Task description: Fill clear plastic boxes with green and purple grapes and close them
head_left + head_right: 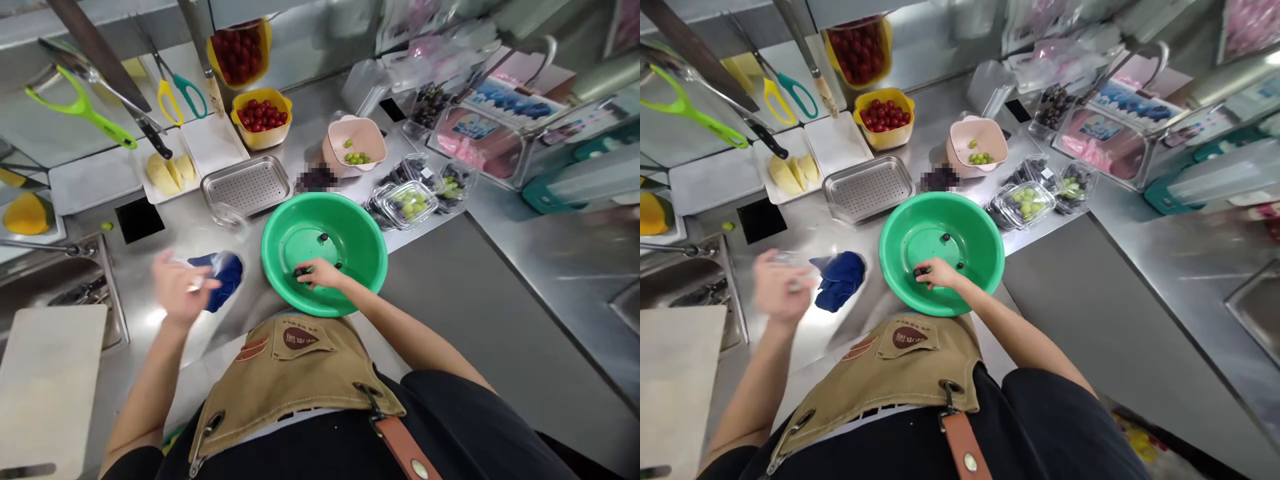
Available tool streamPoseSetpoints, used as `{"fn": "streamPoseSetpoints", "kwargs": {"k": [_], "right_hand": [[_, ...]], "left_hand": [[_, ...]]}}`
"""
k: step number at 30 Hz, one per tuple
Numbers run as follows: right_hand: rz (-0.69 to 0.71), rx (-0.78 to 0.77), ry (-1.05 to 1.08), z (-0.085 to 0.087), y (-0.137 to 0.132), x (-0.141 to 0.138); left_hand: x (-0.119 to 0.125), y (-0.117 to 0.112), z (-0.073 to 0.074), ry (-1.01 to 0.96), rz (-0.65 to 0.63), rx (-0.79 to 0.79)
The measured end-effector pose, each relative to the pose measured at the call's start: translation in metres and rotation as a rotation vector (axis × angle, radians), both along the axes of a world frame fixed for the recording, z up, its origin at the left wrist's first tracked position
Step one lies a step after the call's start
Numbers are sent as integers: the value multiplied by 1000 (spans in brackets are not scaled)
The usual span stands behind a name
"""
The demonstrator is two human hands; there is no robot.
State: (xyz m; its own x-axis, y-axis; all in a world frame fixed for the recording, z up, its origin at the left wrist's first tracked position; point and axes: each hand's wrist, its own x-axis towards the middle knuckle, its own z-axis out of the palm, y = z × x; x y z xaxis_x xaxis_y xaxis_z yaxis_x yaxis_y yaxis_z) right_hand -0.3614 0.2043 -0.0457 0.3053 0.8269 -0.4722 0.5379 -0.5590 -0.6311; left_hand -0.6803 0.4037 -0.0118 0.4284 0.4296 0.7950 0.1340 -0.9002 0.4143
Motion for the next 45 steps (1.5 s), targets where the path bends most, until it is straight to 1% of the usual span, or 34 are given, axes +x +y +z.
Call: {"fn": "streamPoseSetpoints", "kwargs": {"k": [1, 3, 5, 6, 7, 8, 9, 10, 12, 13, 14, 16, 18, 19, 20, 21, 22, 24, 26, 28, 29, 31, 33, 36, 39, 42, 44, 45], "right_hand": [[-30, 30, 21, 14, -4, 7], [-105, 138, 76, 50, -11, 18], [-161, 279, 139, 88, -14, 21], [-159, 339, 159, 105, -13, 17], [-131, 378, 155, 118, -10, 11], [-80, 385, 122, 126, -6, 2], [-16, 364, 68, 130, 0, -7], [54, 318, -2, 131, 7, -16], [191, 197, -159, 124, 18, -28], [248, 154, -216, 119, 21, -28], [291, 141, -244, 115, 21, -25], [312, 221, -234, 111, 16, -4], [265, 340, -233, 111, 11, 31], [249, 356, -269, 111, 11, 50], [257, 327, -336, 108, 13, 69], [308, 246, -428, 104, 17, 86], [396, 136, -524, 97, 22, 99], [605, -77, -671, 79, 32, 114], [745, -191, -737, 58, 43, 116], [799, -224, -755, 44, 53, 112], [823, -233, -767, 40, 57, 110], [883, -248, -782, 38, 62, 109], [966, -275, -772, 41, 61, 111], [1126, -338, -718, 44, 43, 110], [1236, -380, -668, 36, 16, 102], [1240, -368, -654, 29, 2, 93], [1196, -348, -663, 35, 4, 92], [1159, -330, -677, 43, 6, 93]], "left_hand": [[6, -17, -10, 30, -54, 23], [25, -49, -24, 181, -204, 9], [45, -74, -32, 357, -339, -112], [54, -82, -33, 410, -388, -184], [61, -89, -34, 444, -429, -250], [67, -93, -34, 460, -461, -305], [72, -97, -34, 464, -487, -344], [76, -100, -34, 461, -502, -369], [82, -104, -38, 442, -497, -376], [85, -107, -41, 423, -476, -356], [88, -110, -45, 386, -442, -316], [95, -118, -53, 265, -336, -155], [102, -130, -58, 120, -171, 64], [106, -137, -59, 67, -81, 157], [110, -144, -59, 34, 4, 225], [114, -153, -58, 18, 79, 264], [119, -161, -56, 12, 140, 281], [130, -179, -50, 10, 232, 287], [141, -198, -44, 12, 318, 276], [151, -217, -39, 19, 403, 249], [155, -226, -37, 23, 444, 234], [162, -242, -34, 29, 518, 210], [167, -257, -33, 35, 581, 190], [168, -272, -33, 40, 644, 162], [165, -278, -34, 33, 643, 164], [160, -274, -35, 22, 592, 194], [156, -269, -37, 7, 557, 219], [155, -266, -38, 3, 539, 225]]}}
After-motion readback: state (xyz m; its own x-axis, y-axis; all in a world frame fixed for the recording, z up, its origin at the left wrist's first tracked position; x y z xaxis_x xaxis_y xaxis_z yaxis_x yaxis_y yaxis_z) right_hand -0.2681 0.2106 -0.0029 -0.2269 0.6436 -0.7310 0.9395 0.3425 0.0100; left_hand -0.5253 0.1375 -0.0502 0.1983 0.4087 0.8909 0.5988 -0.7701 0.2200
